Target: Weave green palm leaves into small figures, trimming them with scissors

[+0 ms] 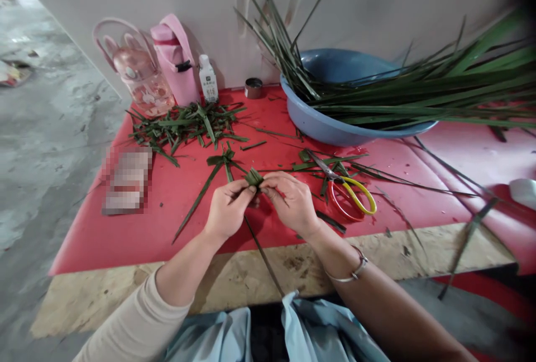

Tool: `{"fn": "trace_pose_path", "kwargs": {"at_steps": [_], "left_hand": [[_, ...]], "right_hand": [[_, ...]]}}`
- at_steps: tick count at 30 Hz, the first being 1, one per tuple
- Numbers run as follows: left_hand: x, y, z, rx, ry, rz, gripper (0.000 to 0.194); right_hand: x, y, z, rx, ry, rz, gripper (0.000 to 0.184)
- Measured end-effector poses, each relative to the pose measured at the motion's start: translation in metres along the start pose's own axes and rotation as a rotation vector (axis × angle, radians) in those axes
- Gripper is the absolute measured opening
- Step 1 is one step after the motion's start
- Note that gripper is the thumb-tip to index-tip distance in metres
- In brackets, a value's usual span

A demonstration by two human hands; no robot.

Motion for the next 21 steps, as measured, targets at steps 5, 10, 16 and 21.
{"fn": "trace_pose_path", "kwargs": {"at_steps": [5, 10, 16, 21], "left_hand": [[0.000, 0.002, 0.003, -0.054, -0.074, -0.061, 0.020], [0.000, 0.006, 0.001, -0.050, -0.086, -0.132, 0.022], [-0.005, 0.007, -0.004, -0.023, -0.120, -0.170, 0.021], [-0.010, 0.010, -0.005, -0.049, -0.197, -0.225, 0.019]], "right_hand": [[0.001, -0.002, 0.001, -0.049, -0.074, -0.072, 0.011], [0.005, 0.001, 0.006, -0.076, -0.121, -0.071, 0.012], [0.007, 0.003, 0.010, -0.097, -0.143, -0.100, 0.010], [0.004, 0.002, 0.006, -0.109, -0.239, -0.165, 0.006]]}}
Point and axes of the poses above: each hand's wrist, its own y-axis away from the middle knuckle, its own z-axis out of the back of the hand, x = y × z, the point moved 6 cm from there along -y, towards the middle knuckle, and after that the axes turned 14 degrees about y, right-handed, at the moved point
